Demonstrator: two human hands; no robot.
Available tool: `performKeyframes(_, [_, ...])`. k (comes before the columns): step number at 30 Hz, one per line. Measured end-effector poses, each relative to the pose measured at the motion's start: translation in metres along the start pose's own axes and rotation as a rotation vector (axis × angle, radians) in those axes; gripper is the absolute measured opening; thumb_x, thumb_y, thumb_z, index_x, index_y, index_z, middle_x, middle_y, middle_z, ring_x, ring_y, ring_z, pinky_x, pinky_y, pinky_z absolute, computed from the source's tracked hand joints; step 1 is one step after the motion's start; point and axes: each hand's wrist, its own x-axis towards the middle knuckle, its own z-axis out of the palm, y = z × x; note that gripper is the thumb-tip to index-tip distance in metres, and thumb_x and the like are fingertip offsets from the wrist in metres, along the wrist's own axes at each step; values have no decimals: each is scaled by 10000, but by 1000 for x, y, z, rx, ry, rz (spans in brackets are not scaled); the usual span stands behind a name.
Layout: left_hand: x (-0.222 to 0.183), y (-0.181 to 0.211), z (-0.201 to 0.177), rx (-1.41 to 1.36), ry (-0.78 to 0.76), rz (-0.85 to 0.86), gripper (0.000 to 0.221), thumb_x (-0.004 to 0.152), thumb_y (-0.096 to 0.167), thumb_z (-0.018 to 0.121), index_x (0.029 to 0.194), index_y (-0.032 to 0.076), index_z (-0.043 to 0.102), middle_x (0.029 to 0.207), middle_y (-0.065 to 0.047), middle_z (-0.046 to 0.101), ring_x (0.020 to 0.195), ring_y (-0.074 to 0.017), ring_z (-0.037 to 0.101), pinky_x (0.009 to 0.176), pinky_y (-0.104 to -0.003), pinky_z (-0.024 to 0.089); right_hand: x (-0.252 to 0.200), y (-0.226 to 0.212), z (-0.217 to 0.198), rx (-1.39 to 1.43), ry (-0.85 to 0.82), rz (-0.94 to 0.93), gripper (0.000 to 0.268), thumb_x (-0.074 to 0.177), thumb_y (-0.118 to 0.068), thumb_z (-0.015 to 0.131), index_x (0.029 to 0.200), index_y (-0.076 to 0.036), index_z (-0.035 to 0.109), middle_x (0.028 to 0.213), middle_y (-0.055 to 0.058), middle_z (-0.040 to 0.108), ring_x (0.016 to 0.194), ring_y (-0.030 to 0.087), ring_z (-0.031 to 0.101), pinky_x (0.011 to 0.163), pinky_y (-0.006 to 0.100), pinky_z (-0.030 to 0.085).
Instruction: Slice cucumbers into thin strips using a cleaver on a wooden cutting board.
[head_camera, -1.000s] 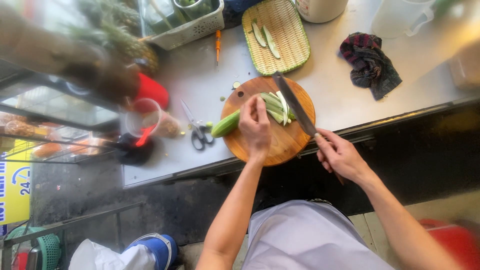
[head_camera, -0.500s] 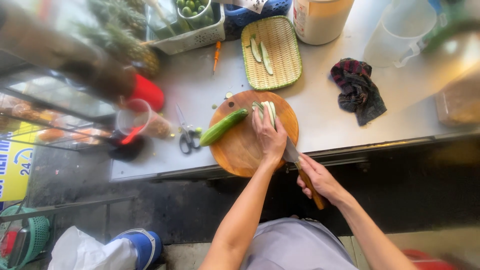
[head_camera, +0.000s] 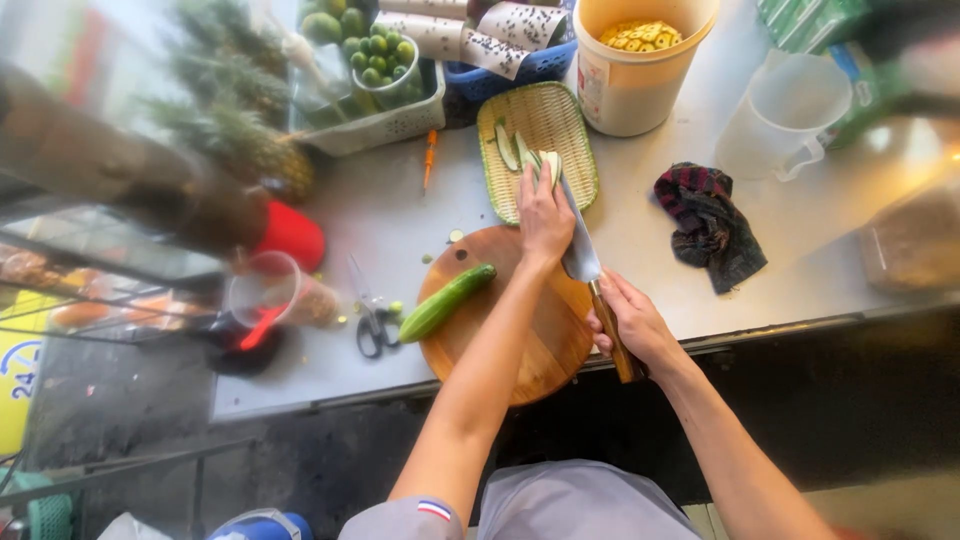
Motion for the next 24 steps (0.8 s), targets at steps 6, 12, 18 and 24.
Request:
performKeyframes(6, [67,-50,12,40,-191,-22,548,976,213,625,1440,-57,514,1514,-346,424,1386,-503,416,1172,-501,327,-6,-9,-8,-53,205,35,471,1065,-379,411,1469,-151,491,673,47,517,482,122,470,457,269,419])
performKeyframes(12, [14,-53,-126,-3,-250,-166,456,941,291,685,1285,-8,663,1289,-235,677,1192,-349,663,1038,-404,515,-24,21,-37,-103,208,39,554,1028,-376,421,1558,-216,419,671,52,528,481,132,489,451,271,438])
performKeyframes(18, [-63,-32,-215,171,-411,-136,479,819,364,835,1209,105,735,1166,-143,742,1082,-315,702,935,-401,562,-30,24,-35,-231,138,10,558,1027,-318,453,1568,-192,413,676,41,527,496,121,496,455,268,445])
performKeyframes(24, [-121,4,-191,178,-410,106,401,863,203,802,1250,127,732,1181,-103,734,1079,-319,684,927,-418,560,-52,17,-1,-643,99,-172,557,1023,-265,557,1561,-154,467,679,59,581,554,134,540,553,311,493])
